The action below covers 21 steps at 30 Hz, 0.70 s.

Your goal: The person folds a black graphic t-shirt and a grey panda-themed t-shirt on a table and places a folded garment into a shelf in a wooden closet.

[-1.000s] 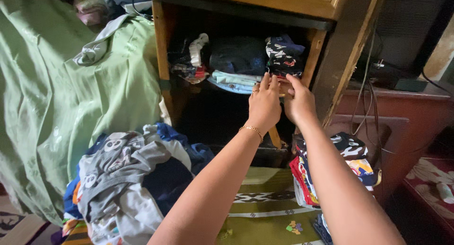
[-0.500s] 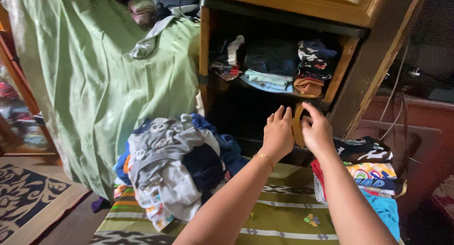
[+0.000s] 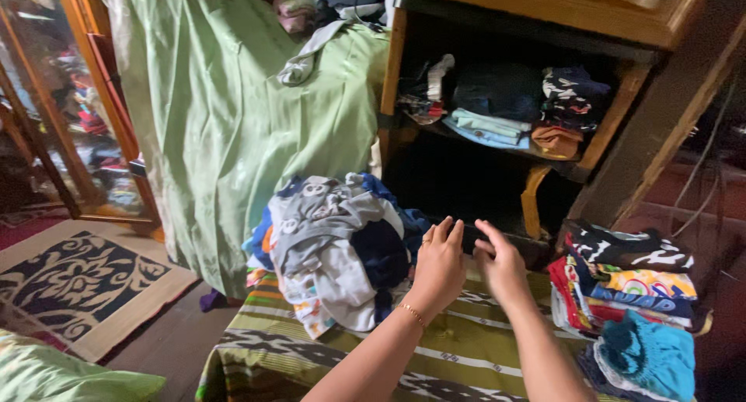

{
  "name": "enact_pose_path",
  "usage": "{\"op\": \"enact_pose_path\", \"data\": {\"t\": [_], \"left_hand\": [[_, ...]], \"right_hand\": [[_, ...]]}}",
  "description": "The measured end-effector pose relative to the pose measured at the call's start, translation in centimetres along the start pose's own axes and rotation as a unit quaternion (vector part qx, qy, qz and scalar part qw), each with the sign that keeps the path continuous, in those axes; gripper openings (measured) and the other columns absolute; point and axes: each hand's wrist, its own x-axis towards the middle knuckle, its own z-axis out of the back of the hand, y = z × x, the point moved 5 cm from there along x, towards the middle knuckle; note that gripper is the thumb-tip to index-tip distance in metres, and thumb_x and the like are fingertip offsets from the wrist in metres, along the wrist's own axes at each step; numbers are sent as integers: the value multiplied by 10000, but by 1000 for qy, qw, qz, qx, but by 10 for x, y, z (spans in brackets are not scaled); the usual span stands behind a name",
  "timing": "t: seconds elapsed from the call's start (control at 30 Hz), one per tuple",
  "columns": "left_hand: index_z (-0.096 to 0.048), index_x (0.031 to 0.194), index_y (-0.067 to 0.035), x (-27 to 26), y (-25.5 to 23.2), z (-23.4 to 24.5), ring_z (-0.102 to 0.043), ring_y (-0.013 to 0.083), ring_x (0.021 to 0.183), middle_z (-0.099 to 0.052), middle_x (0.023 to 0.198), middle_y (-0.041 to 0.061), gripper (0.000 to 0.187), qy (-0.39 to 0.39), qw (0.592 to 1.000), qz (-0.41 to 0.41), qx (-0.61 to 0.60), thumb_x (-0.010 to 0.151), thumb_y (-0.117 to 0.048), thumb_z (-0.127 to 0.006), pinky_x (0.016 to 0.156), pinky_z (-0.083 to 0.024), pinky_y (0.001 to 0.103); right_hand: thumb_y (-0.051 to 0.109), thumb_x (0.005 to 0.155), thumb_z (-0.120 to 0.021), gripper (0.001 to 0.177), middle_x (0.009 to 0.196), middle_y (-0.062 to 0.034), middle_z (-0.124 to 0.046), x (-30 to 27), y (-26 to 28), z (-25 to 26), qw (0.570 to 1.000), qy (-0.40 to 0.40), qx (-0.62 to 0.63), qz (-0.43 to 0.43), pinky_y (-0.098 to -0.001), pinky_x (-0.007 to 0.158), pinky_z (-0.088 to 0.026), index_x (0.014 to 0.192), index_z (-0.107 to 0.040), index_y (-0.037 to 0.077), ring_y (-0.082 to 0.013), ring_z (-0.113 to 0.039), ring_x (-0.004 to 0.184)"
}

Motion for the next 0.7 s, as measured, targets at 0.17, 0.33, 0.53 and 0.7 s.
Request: {"op": "enact_pose_path", "data": {"t": [0.17, 0.33, 0.53, 0.7], "left_hand": [[-530, 1413, 34, -27, 25, 42, -450, 495, 1339, -506, 1460, 266, 585, -21, 999, 20, 25, 845, -42, -647, 1107, -397, 523], [-533, 1397, 35, -40, 52, 87, -416, 498, 1372, -487, 1470, 267, 656, -51, 996, 32, 71, 758, -33, -660, 1141, -348, 525], [-522, 1437, 17, -46, 91, 127, -358, 489, 1430, -455, 1510, 253, 663, -81, 981, 71, 163, 787, -41, -640, 1182, -283, 531], [-496, 1450, -6, -48, 114, 138, -310, 476, 1448, -436, 1523, 244, 606, -123, 971, 108, 173, 874, -134, -636, 1167, -213, 581]], "right_hand": [[-2, 888, -647, 532, 1461, -126, -603, -14, 5, -43, 1000, 29, -10, -5, -321, 906, -558, 1400, -584, 128, -227, -730, 1105], [-4, 867, -659, 553, 1433, -124, -619, -15, 33, -88, 999, 48, -10, -3, -321, 912, -568, 1398, -591, 134, -223, -729, 1097], [54, 817, -724, 576, 1397, -130, -655, -12, 87, -132, 995, 54, -66, 51, -388, 900, -564, 1373, -607, 150, -296, -709, 1012], [67, 780, -747, 576, 1416, -210, -556, -9, 137, -163, 954, -1, -167, 247, -488, 1062, -450, 1341, -670, 170, -422, -570, 1255]]}}
